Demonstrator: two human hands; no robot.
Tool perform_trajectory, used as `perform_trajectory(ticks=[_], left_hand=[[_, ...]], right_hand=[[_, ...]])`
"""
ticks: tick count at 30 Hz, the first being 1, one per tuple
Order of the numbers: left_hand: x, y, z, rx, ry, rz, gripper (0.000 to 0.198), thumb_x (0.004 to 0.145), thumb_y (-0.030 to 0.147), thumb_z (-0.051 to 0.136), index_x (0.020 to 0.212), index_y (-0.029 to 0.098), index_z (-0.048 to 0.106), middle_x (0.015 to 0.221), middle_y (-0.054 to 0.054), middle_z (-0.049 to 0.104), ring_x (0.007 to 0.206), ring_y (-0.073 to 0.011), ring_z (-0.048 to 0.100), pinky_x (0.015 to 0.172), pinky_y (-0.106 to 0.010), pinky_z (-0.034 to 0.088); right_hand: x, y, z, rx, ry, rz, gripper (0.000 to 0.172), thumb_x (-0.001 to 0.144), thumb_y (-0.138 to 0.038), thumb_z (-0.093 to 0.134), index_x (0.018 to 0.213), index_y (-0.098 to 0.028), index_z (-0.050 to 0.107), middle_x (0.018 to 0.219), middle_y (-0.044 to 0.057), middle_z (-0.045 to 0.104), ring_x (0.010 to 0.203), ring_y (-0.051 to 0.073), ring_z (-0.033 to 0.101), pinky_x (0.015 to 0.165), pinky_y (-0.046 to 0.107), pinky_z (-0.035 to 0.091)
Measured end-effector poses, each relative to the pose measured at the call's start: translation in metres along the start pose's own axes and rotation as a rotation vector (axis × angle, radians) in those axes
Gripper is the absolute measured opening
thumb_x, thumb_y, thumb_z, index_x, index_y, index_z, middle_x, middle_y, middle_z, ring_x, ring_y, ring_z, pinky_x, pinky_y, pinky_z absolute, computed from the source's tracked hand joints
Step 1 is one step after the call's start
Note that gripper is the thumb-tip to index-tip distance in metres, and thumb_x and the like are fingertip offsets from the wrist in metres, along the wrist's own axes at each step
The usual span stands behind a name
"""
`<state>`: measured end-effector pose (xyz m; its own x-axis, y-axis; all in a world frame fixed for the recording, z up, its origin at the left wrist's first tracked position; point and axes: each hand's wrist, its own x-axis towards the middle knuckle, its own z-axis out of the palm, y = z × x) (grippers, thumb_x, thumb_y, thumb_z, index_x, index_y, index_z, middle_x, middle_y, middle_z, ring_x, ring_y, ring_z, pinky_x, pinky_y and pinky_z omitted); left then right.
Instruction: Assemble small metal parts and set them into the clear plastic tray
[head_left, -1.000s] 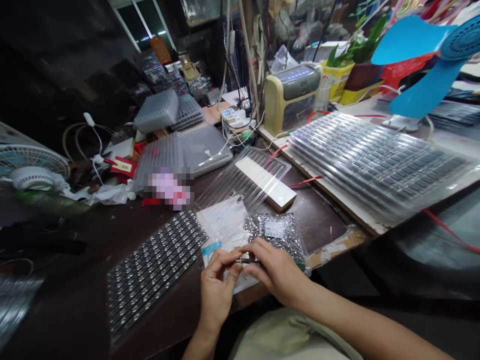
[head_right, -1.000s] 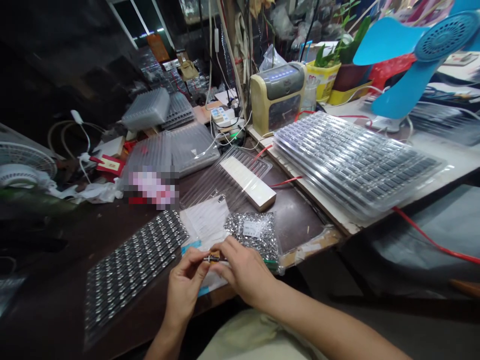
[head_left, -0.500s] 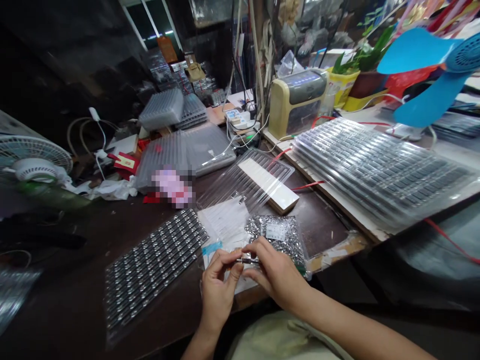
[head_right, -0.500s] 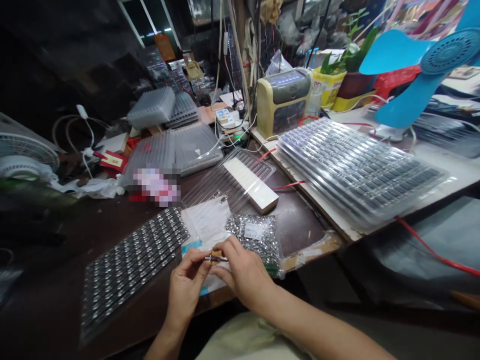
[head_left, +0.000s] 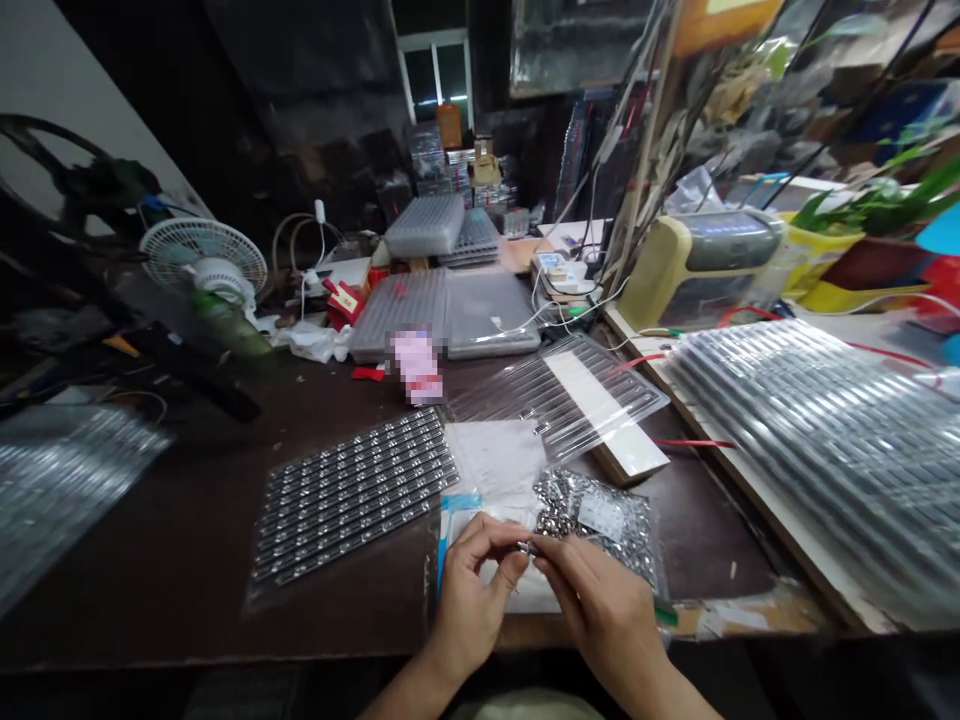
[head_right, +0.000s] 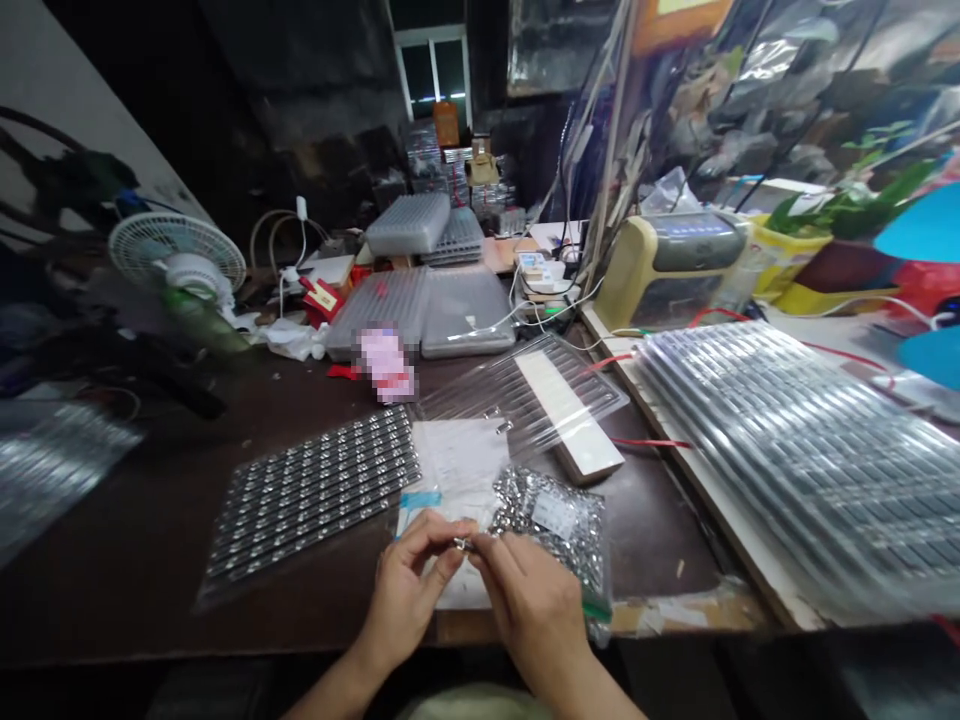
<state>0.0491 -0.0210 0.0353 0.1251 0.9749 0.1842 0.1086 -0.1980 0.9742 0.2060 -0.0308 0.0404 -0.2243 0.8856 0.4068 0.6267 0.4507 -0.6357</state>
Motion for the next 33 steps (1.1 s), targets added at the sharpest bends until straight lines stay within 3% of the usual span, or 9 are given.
perform_trajectory(ticks=[2,5,7,8,13,18,24,30,33], left_hand=[[-0.002,0.001,-0.006,0.023,0.001,0.096,0.016,0.086,0.030,0.059,0.090,0.020,0.071,0.085,-0.007,0.064,0.085,-0.0194,0.060,0.080,-0.032,0.049],[-0.005,0.006,-0.016,0.039,-0.084,0.245,0.011,0.085,0.025,0.061,0.085,0.022,0.072,0.079,-0.005,0.062,0.079,-0.0170,0.059,0.076,-0.029,0.048],[-0.005,0.009,-0.020,0.053,-0.160,0.290,0.010,0.083,0.021,0.062,0.085,0.023,0.072,0.077,-0.004,0.061,0.075,-0.0157,0.059,0.072,-0.027,0.047],[-0.006,0.011,-0.021,0.071,-0.170,0.284,0.010,0.082,0.020,0.063,0.087,0.023,0.072,0.077,-0.004,0.061,0.075,-0.0156,0.058,0.072,-0.027,0.047],[-0.004,0.012,-0.010,0.134,-0.052,0.110,0.013,0.083,0.022,0.061,0.092,0.021,0.070,0.083,-0.006,0.063,0.080,-0.0173,0.059,0.074,-0.028,0.047],[-0.005,0.009,0.002,0.088,-0.013,0.053,0.014,0.085,0.024,0.057,0.090,0.019,0.069,0.087,-0.008,0.065,0.083,-0.0190,0.060,0.074,-0.030,0.049],[-0.006,0.008,0.004,0.081,0.013,0.089,0.013,0.086,0.024,0.057,0.091,0.018,0.068,0.086,-0.007,0.063,0.083,-0.0186,0.060,0.075,-0.029,0.048],[-0.010,0.008,-0.002,0.117,-0.088,0.147,0.014,0.085,0.028,0.060,0.092,0.021,0.069,0.086,-0.007,0.064,0.088,-0.0208,0.060,0.082,-0.033,0.047],[-0.013,0.005,-0.003,0.152,-0.127,0.148,0.013,0.084,0.025,0.061,0.093,0.022,0.070,0.086,-0.006,0.065,0.087,-0.0205,0.060,0.082,-0.033,0.047]], right_hand=[[0.002,-0.003,-0.004,0.253,-0.129,0.110,0.026,0.094,-0.036,0.041,0.091,-0.021,0.063,0.071,0.002,0.060,0.066,0.014,0.057,0.061,0.023,0.044],[0.004,-0.005,-0.011,0.724,-0.492,0.353,0.041,0.090,-0.056,0.041,0.076,-0.019,0.055,0.055,-0.004,0.043,0.047,0.009,0.040,0.045,0.020,0.034],[0.002,-0.004,-0.013,0.936,-0.698,0.472,0.047,0.086,-0.064,0.041,0.078,-0.019,0.052,0.052,-0.008,0.030,0.041,0.006,0.024,0.038,0.018,0.023],[0.001,-0.003,-0.013,0.965,-0.711,0.488,0.046,0.086,-0.064,0.042,0.081,-0.019,0.051,0.053,-0.008,0.030,0.042,0.006,0.023,0.038,0.018,0.022],[-0.003,-0.004,-0.009,0.419,-0.184,0.217,0.020,0.090,-0.040,0.050,0.087,-0.021,0.055,0.073,0.000,0.055,0.064,0.012,0.052,0.058,0.022,0.043],[-0.007,0.000,-0.001,0.052,0.000,-0.021,0.023,0.094,-0.022,0.041,0.109,-0.023,0.058,0.081,0.004,0.064,0.074,0.015,0.063,0.063,0.023,0.049],[-0.011,0.007,0.000,-0.033,0.051,-0.074,0.019,0.091,-0.020,0.047,0.106,-0.021,0.060,0.080,0.005,0.066,0.072,0.016,0.063,0.065,0.025,0.048],[-0.005,0.000,-0.013,0.300,-0.220,0.123,0.019,0.093,-0.030,0.046,0.082,-0.020,0.059,0.067,-0.002,0.061,0.060,0.011,0.057,0.056,0.020,0.043],[-0.009,-0.007,-0.013,0.298,-0.235,0.169,0.021,0.092,-0.032,0.047,0.080,-0.020,0.059,0.066,-0.002,0.060,0.061,0.011,0.057,0.056,0.021,0.042]])
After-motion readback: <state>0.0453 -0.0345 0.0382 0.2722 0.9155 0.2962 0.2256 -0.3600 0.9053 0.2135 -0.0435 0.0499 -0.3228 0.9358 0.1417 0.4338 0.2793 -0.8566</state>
